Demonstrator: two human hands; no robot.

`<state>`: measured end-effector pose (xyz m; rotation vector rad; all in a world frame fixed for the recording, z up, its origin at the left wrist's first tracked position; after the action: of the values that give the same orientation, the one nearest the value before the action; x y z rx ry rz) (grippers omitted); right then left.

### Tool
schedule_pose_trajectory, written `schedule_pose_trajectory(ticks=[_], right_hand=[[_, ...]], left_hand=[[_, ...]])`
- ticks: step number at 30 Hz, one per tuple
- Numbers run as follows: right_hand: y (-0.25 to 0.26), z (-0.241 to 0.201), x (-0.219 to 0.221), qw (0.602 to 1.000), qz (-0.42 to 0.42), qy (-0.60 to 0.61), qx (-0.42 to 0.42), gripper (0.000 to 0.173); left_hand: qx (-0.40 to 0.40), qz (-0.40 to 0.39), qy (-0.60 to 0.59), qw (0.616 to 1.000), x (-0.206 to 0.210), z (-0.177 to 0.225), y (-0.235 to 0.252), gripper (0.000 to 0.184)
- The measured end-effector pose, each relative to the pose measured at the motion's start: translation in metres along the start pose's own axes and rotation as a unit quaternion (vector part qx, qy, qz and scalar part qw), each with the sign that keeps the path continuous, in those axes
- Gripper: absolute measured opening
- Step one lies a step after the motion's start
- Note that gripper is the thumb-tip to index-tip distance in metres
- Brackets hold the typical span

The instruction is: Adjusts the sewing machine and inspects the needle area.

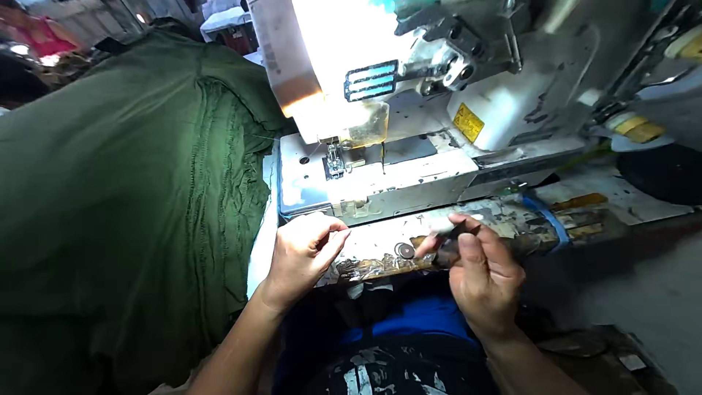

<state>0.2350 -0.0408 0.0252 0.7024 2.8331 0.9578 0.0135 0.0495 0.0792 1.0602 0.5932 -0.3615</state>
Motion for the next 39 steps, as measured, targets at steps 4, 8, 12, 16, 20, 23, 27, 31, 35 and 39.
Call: schedule_pose_trajectory(ticks=[4,8,12,16,20,23,27,31,35,39], right_hand=[[-0.032,0.016,0.061,0.93,-0.188,0.186,0.255,0.046],[-0.05,0.033,0.1,0.774,-0.245,0.357,0.461,0.038],[-0.039,0.036,0.109,0.701,-0.161,0.456,0.524,0.024],[-0.028,0.033,0.111,0.719,-0.154,0.467,0.491,0.019],[-0.024,0.031,0.111,0.745,-0.132,0.45,0.475,0.02],[-0.016,0.034,0.095,0.803,-0.081,0.402,0.432,0.023],[0.011,0.039,0.047,0.99,-0.053,-0.006,0.133,0.013],[0.02,0.041,0.032,0.917,-0.063,-0.391,-0.049,0.033],[0.03,-0.004,0.061,0.952,-0.104,-0.232,-0.171,0.022],[0.039,-0.013,0.103,0.927,-0.135,-0.227,-0.266,0.017]], left_hand=[[-0.006,0.019,0.0,1.0,0.003,0.004,0.004,0.015],[-0.004,0.041,-0.02,0.999,0.005,0.009,0.004,0.014],[0.026,0.051,0.003,0.998,0.003,0.019,0.0,0.016],[0.033,0.065,0.031,0.997,0.004,0.021,-0.005,0.016],[0.031,0.072,0.031,0.996,0.006,0.02,-0.006,0.016],[0.025,0.072,0.01,0.997,0.008,0.016,-0.007,0.015],[0.015,0.083,-0.008,0.996,0.007,0.013,-0.01,0.014],[-0.001,0.101,-0.033,0.994,0.009,0.01,-0.012,0.014],[-0.007,0.093,-0.093,0.991,0.018,0.02,-0.016,0.012],[-0.01,0.075,-0.185,0.98,0.014,0.042,-0.007,0.009]])
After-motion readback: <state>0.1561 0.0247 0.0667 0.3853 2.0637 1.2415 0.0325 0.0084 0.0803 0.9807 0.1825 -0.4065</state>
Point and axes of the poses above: each hand's wrist, its own y-axis towards the middle knuckle, its own x-axis out of the palm, z = x × y, the point moved 8 cm from there along y, towards the middle knuckle, and after that the axes turned 7 degrees about x, right-handed, at the moved point
